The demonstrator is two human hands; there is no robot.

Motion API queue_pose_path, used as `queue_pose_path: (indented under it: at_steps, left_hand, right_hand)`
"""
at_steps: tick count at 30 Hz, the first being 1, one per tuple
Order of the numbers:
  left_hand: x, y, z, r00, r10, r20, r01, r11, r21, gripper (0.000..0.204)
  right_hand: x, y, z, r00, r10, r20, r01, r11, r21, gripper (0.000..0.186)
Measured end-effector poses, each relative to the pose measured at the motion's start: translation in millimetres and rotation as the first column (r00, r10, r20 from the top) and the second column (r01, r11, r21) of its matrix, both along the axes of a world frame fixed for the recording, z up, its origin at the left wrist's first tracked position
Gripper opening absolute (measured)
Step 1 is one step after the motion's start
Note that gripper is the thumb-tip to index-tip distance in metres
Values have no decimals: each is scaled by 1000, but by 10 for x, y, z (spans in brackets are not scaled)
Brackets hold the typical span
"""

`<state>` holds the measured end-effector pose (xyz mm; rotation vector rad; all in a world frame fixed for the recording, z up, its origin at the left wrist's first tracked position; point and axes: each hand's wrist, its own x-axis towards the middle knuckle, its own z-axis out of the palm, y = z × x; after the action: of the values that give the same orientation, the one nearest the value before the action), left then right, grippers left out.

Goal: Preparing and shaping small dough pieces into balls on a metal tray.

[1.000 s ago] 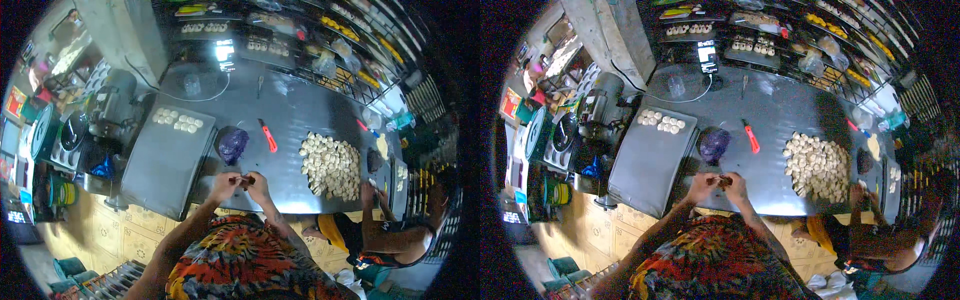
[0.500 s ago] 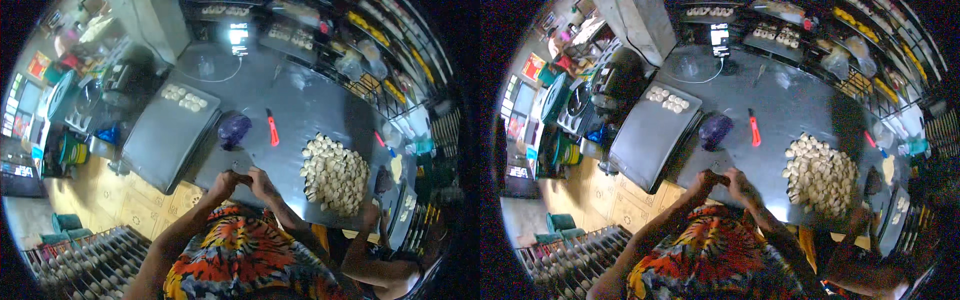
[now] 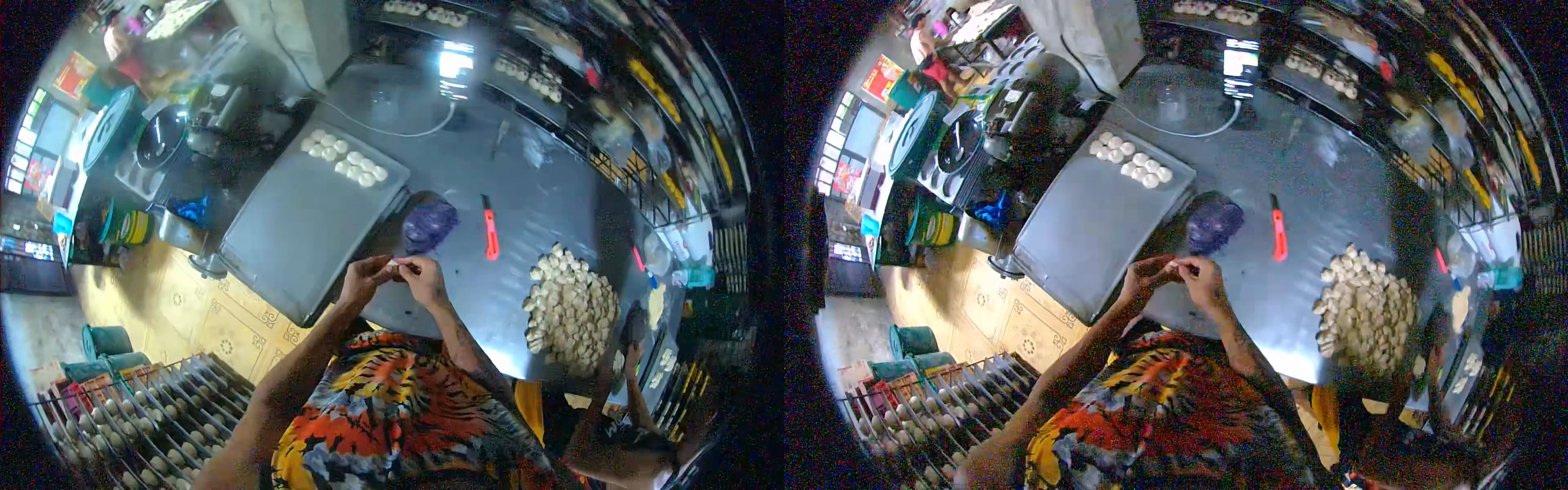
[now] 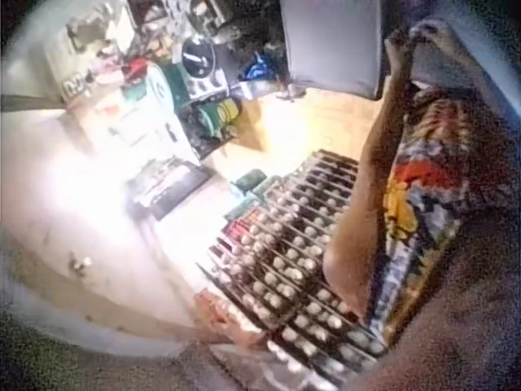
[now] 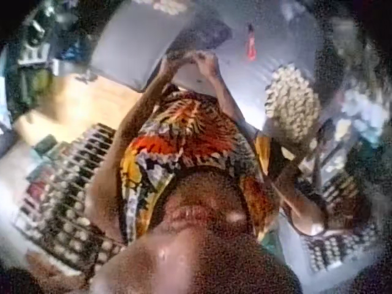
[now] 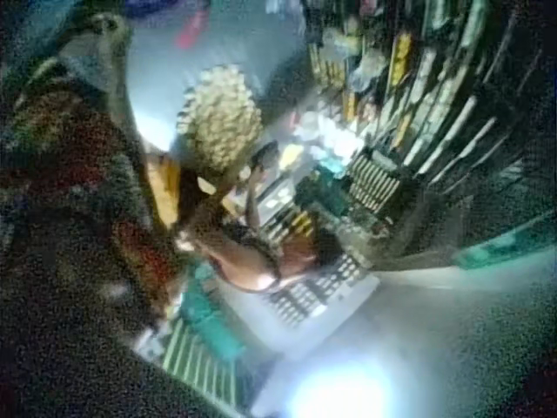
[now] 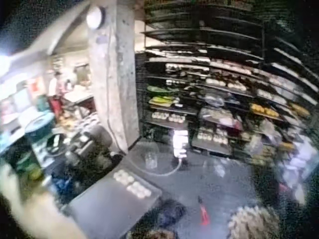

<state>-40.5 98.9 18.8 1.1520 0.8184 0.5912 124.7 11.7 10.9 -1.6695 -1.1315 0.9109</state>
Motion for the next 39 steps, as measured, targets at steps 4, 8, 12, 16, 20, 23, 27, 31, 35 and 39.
queue_pose_path:
  at_steps: [4,8,12,16,20,23,27,31,35,39]
  left_hand:
    - [-153,452,460,986,94,-141,-125,965,-229,36]
    - [-686,1291,113,970,114,-213,-104,993,57,30]
    - [-1035,2360,-74,952,302,-48,-226,800,556,35]
    - [-1189,2950,-340,991,124,-45,-86,867,491,50]
    - [-1161,2782,-160,861,231,-453,398,247,883,57]
    - [-1106,2739,-372,788,354,-504,500,110,859,61]
    - [-1211,2886,-606,401,617,-677,824,80,561,59]
    - [-1001,2260,-98,692,439,-574,244,605,758,47]
    - [-1020,1435,33,902,395,-174,-263,824,502,35]
    - [-903,158,-304,960,180,-213,-83,914,397,37]
  right_hand:
    - [-229,536,-370,987,24,-161,-18,999,40,53]
    - [-664,987,-21,873,-45,-485,35,999,-30,51]
    - [-547,882,770,884,-81,-460,-17,979,-205,48]
    - [-183,41,423,897,-168,-408,28,945,-327,42]
    - [232,-765,555,882,-388,-267,266,878,-397,39]
    - [708,-1455,409,881,-456,-122,394,853,-341,39]
    - [1389,-1998,341,675,-466,571,650,742,-162,46]
    - [1980,-2694,58,324,-405,855,660,744,102,44]
    - [2166,-3036,-123,293,-251,923,619,785,17,44]
    - [2239,-3209,-414,500,-866,1,855,494,158,41]
